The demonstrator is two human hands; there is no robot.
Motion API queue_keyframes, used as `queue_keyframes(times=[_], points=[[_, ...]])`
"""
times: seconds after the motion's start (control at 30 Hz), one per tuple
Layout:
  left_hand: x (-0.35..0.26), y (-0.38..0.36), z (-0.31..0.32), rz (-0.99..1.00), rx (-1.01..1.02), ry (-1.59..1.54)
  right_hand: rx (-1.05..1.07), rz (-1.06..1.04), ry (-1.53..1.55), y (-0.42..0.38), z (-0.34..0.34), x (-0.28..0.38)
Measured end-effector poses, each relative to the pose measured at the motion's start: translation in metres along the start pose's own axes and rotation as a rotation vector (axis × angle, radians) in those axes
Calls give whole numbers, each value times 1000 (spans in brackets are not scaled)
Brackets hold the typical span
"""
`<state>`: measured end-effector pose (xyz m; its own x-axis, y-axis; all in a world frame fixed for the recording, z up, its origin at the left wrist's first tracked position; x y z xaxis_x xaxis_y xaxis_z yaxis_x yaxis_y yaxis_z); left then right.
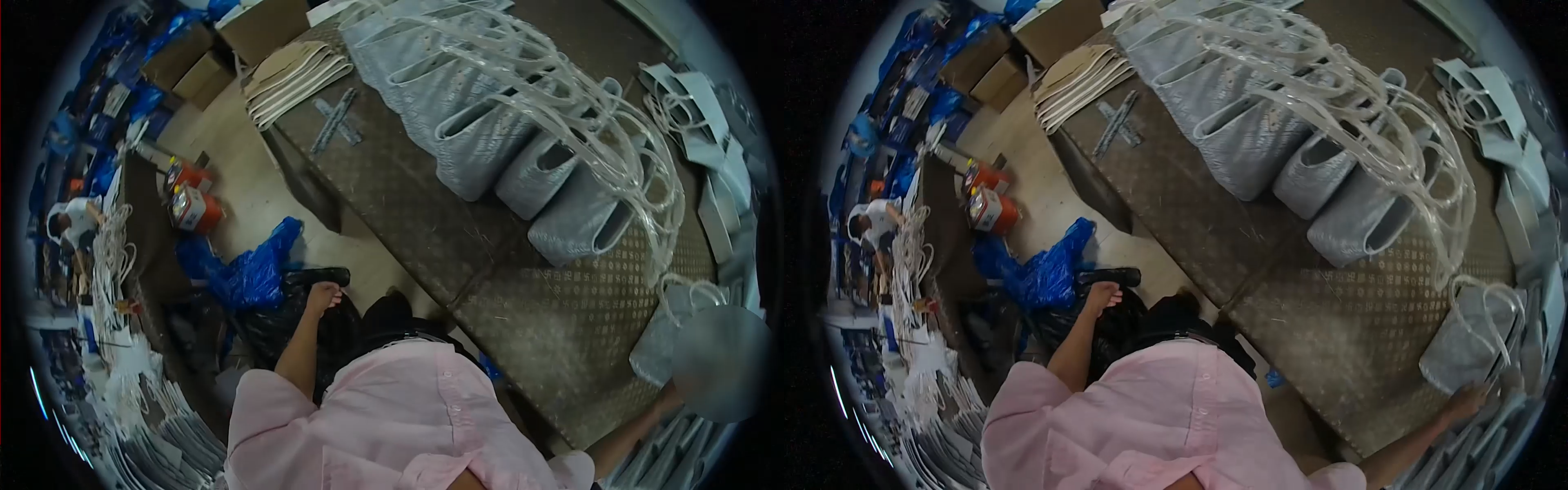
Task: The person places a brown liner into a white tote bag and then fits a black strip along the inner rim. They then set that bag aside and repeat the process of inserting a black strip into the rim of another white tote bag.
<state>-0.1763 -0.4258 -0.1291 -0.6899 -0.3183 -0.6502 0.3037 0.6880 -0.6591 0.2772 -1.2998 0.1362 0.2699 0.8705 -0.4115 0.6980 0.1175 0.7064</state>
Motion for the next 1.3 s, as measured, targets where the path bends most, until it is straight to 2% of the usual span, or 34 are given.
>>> queue_keyframes(times=[0.03, 0.1, 0.17, 0.2, 0.23, 0.27, 0.3, 0.33, 0.37, 0.4, 0.43, 0.5, 0.57, 0.6, 0.67, 0.7, 0.73, 0.77, 0.8, 0.83, 0.87, 0.9, 0.93, 1.0, 1.03, 1.1, 1.17, 1.2, 1.23, 1.27, 1.3], points=[[-9, 14, -9, 35, -47, -34, 139, 160, -39, 8, -44, 29], [-48, 48, -27, 247, -142, 76, 46, 192, 131, 7, -101, 80], [-120, 56, -38, 475, -300, 202, -207, 23, 391, -51, -49, 93], [-148, 71, -40, 634, -400, 221, 51, 223, 498, -53, -115, 160], [-175, 86, -42, 792, -504, 238, 256, 356, 540, -81, -121, 205], [-204, 98, -43, 850, -573, 203, 353, 367, 870, -104, -143, 259], [-232, 108, -44, 905, -641, 171, 626, 347, 1023, -126, -168, 313], [-258, 125, -46, 906, -688, 241, 636, 427, 1321, -157, -178, 370], [-279, 141, -47, 907, -731, 318, 772, 69, 1451, -177, -184, 420], [-296, 157, -46, 902, -754, 367, 758, -12, 1333, -173, -233, 477], [-313, 171, -46, 903, -775, 422, 957, -22, 1381, -168, -273, 532], [-335, 195, -44, 708, -628, 640, 1185, 22, 1658, -151, -338, 630], [-341, 213, -38, 516, -426, 534, 1264, -273, 1648, -112, -402, 709], [-342, 209, -36, 484, -342, 497, 1259, -328, 1669, -95, -411, 744], [-334, 213, -38, 457, -339, 423, 769, -728, 1653, -71, -451, 812], [-317, 230, -33, 408, -238, 338, 724, -779, 1628, -65, -454, 845], [-324, 216, -43, 375, -179, 318, 673, -835, 1609, -61, -452, 875], [-297, 256, -18, 470, 13, 331, 619, -869, 1530, -54, -458, 899], [-309, 218, -38, 480, -60, 245, 559, -893, 1448, -52, -462, 918], [-297, 224, -30, 581, -111, 230, 588, -995, 1309, -63, -457, 937], [-295, 221, -37, 438, -2, 178, 608, -1073, 1145, -76, -448, 944], [-297, 214, -37, 305, 127, 118, 602, -1111, 1160, -85, -443, 943], [-298, 216, -43, 298, 102, 104, 529, -1131, 1082, -90, -439, 942], [-305, 202, -41, 31, 449, -426, 442, -1169, 1000, -87, -451, 946], [-322, 190, -44, -17, 478, -659, 480, -1163, 990, -83, -456, 940], [-372, 191, -51, 201, 558, -679, 517, -1145, 976, -80, -455, 939], [-439, 168, -82, 367, 612, -815, 355, -1114, 1101, -86, -451, 940], [-471, 149, -102, 463, 587, -808, 352, -1109, 1091, -88, -443, 942], [-493, 134, -119, 563, 557, -801, 448, -1083, 1135, -89, -435, 947], [-501, 131, -125, 572, 559, -801, 543, -1055, 1183, -87, -428, 952], [-509, 128, -130, 654, 534, -764, 537, -1053, 1183, -80, -421, 955]])
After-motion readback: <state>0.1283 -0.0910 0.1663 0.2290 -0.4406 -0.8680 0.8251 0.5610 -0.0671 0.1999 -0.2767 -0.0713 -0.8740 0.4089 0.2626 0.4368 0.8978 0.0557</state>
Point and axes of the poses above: each hand's wrist, its own y-axis towards the middle knuckle, its own z-axis out of the palm, x = y × z, the point moved 4 cm from there along y, towards the middle knuckle, and after that the axes turned 5 degrees about -x, right-handed, at the moved point
